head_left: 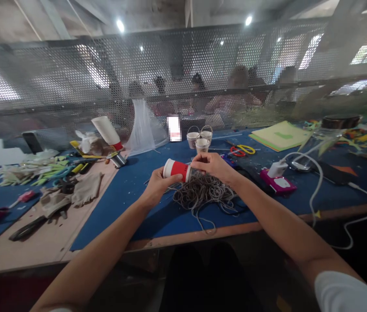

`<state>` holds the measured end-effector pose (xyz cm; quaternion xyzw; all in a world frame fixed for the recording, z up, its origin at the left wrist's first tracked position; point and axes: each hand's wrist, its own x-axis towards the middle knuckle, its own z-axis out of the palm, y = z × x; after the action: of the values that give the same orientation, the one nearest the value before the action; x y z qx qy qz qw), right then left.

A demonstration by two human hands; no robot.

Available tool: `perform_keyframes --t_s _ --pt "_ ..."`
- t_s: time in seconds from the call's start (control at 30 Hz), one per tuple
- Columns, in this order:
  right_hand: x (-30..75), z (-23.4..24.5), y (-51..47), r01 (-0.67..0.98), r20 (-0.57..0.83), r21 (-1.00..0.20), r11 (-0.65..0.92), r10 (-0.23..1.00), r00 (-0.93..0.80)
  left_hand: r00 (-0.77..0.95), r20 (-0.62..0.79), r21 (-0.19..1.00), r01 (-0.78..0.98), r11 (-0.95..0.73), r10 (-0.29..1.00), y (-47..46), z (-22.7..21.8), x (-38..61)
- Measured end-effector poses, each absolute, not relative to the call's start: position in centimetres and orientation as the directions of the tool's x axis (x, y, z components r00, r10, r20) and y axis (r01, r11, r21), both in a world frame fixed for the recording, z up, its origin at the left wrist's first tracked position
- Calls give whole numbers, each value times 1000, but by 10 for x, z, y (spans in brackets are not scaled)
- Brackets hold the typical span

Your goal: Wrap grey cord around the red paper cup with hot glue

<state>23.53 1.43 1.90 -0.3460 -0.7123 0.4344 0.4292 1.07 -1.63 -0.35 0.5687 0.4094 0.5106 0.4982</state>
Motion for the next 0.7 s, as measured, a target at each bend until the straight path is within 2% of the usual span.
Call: perform_keyframes --t_s 0.17,0.33,0.5,0.7 --pt "235 22 13 28 391 -903 429 846 -362 120 163 975 -171 -141 979 -15 1 12" --pt "236 21 14 100 498 -839 535 828 -259 107 114 951 -298 -77 988 -16 6 12" --pt "236 15 17 204 486 -810 550 824 -292 87 87 927 -371 -49 992 -17 10 13" --pt "233 12 14 227 463 -799 556 811 -358 138 126 931 -359 -68 982 -15 8 12"
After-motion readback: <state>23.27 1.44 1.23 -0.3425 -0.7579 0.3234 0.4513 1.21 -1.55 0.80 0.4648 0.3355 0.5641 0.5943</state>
